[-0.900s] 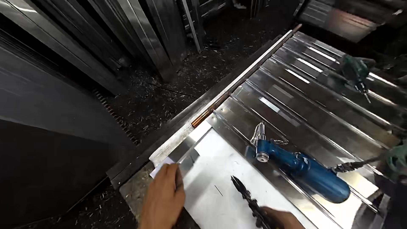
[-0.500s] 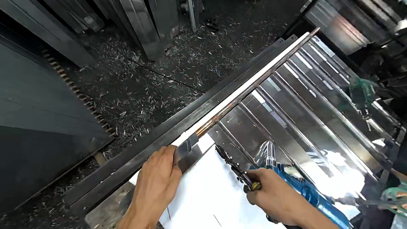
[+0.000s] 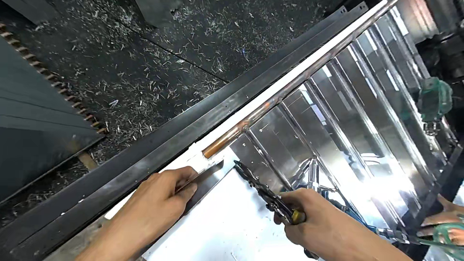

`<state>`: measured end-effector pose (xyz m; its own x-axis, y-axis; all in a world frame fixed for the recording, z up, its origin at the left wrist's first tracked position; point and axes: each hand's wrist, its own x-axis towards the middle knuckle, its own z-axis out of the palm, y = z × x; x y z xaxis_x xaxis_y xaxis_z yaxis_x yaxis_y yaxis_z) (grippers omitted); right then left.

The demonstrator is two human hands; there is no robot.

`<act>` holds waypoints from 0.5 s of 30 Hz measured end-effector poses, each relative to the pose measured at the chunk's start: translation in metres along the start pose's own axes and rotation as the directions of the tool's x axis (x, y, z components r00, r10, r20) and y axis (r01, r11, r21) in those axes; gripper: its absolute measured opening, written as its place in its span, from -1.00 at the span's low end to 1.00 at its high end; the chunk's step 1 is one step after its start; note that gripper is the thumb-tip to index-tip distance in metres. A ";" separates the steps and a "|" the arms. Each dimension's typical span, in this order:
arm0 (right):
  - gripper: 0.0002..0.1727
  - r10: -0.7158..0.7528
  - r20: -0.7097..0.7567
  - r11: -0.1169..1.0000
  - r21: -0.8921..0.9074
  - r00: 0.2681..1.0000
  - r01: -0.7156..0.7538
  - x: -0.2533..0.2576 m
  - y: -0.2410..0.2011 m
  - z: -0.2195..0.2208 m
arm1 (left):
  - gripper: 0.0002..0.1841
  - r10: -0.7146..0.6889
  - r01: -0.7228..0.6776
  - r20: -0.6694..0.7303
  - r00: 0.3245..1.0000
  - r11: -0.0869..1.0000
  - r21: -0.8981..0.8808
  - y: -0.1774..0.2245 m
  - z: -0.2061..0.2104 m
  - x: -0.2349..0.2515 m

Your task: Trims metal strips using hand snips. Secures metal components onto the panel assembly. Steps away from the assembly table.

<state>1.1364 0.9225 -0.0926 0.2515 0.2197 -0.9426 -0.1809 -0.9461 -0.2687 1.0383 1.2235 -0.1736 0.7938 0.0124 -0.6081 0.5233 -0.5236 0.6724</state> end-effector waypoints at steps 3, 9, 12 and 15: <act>-0.74 -0.021 -0.019 1.000 -0.020 1.000 0.021 0.004 0.003 0.001 | -0.90 -0.025 0.025 0.013 1.000 0.998 -0.058 -0.008 0.001 0.000; -0.75 -0.074 -0.045 0.997 -0.039 0.996 0.073 0.012 0.006 0.003 | -0.89 -0.047 0.046 -0.008 0.999 0.997 -0.067 -0.013 0.003 0.002; -0.76 -0.102 -0.054 0.994 -0.046 0.993 0.099 0.013 0.007 0.003 | -0.86 -0.068 0.071 0.031 0.997 0.992 -0.108 -0.013 0.001 0.004; -0.75 -0.116 -0.061 0.992 -0.061 0.991 0.112 0.016 0.007 0.004 | -0.84 -0.067 0.074 0.051 0.996 0.986 -0.147 -0.013 -0.001 0.005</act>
<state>1.1355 0.9198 -0.1100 0.3280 0.3126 -0.8914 -0.0932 -0.9283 -0.3599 1.0357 1.2310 -0.1853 0.7400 0.0046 -0.6726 0.6207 -0.3899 0.6802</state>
